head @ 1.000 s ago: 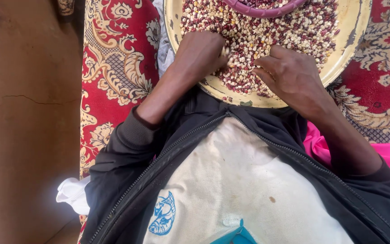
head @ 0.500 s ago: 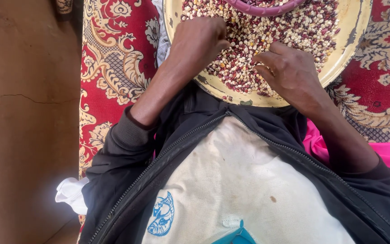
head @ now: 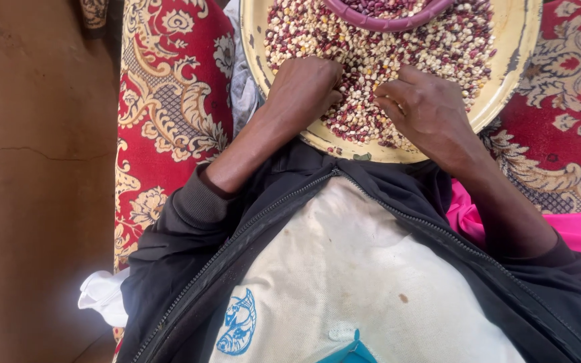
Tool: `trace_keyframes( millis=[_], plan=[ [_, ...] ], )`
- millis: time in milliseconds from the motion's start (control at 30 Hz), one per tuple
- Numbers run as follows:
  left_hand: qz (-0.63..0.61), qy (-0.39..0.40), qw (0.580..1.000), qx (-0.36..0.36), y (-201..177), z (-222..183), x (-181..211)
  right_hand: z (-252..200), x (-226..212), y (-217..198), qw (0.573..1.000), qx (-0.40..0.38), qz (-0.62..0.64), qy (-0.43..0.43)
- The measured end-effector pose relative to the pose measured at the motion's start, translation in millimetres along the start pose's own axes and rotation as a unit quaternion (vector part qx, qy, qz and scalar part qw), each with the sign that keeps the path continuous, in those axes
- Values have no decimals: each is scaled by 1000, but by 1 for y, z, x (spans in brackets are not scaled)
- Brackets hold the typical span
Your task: Sorting seeds by hand from a large tray into a smaller bowl
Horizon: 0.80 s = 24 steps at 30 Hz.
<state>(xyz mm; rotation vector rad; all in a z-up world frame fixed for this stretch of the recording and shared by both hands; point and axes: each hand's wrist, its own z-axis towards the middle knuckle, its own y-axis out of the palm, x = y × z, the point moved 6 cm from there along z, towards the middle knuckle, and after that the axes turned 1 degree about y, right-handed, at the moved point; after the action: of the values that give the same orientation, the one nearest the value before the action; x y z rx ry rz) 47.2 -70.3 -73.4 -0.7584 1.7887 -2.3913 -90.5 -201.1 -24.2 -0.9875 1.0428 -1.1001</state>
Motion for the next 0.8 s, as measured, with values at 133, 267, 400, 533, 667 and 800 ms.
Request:
trace_keyframes(
  millis=[133, 267, 400, 533, 667, 800],
  plan=[
    [-1, 30, 999, 17, 1, -1, 8, 0, -3, -2, 1000, -9, 11, 0],
    [-14, 26, 1000, 4, 1, -1, 7, 8, -9, -3, 1000, 7, 5, 6],
    [-24, 12, 1000, -7, -5, -3, 5, 21, -9, 11, 999, 32, -10, -17],
    [-40, -34, 998, -45, -15, -3, 0, 28, 0, 31, 1000, 4, -7, -28],
    [-69, -36, 996, -40, -38, -4, 11, 15, 5, 23, 1000, 9, 4, -8],
    [-149, -22, 988, -19, -51, -6, 18, 11, 11, 16, 1000, 18, 14, -4]
  ],
)
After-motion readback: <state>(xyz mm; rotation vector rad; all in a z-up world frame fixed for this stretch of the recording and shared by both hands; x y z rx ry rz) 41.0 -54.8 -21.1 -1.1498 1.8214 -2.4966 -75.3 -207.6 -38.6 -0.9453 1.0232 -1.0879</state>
